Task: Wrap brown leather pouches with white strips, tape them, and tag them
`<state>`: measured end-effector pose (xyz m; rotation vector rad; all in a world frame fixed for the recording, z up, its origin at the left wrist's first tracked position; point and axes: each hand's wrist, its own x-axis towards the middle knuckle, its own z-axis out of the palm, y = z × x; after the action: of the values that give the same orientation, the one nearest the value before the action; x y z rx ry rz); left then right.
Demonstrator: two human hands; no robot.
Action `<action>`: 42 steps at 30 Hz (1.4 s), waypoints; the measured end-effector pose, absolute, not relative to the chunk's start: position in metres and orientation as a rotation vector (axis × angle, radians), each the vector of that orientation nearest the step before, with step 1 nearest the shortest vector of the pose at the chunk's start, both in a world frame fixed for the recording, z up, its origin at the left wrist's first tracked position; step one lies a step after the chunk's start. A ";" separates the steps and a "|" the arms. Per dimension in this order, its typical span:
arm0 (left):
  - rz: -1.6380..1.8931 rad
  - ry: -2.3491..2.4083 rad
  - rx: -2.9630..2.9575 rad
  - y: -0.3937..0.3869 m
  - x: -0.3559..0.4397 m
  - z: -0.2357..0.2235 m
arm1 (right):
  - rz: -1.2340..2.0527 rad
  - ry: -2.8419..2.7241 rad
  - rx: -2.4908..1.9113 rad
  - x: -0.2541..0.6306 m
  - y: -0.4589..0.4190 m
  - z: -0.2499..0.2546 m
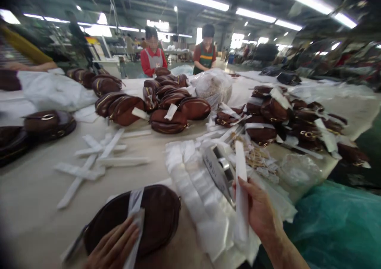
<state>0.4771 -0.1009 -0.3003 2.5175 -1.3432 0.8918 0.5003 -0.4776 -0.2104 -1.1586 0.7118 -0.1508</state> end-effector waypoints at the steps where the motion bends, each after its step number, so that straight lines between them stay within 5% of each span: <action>1: 0.803 -1.341 2.559 -0.100 0.473 -0.299 | -0.156 0.707 -1.166 0.495 -0.465 -0.215; 12: 0.660 -1.400 2.641 -0.094 0.469 -0.292 | 0.423 0.697 -0.951 0.385 -0.310 -0.267; 26: 0.144 -1.468 2.576 -0.087 0.476 -0.252 | 0.691 0.645 -0.773 0.422 -0.244 -0.285; 37: 0.536 -1.468 2.688 -0.091 0.466 -0.282 | 0.931 0.533 -0.945 0.417 -0.260 -0.280; 39: 0.599 -1.462 2.672 -0.093 0.465 -0.285 | 0.811 0.271 -1.308 0.409 -0.275 -0.272; 42: 0.649 -1.438 2.664 -0.093 0.463 -0.287 | 0.146 -0.354 -1.985 0.410 -0.302 -0.266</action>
<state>0.4632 -0.0934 -0.2866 2.6637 -1.4376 0.6489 0.4104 -0.3024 -0.2657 -1.9853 -0.3537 0.1460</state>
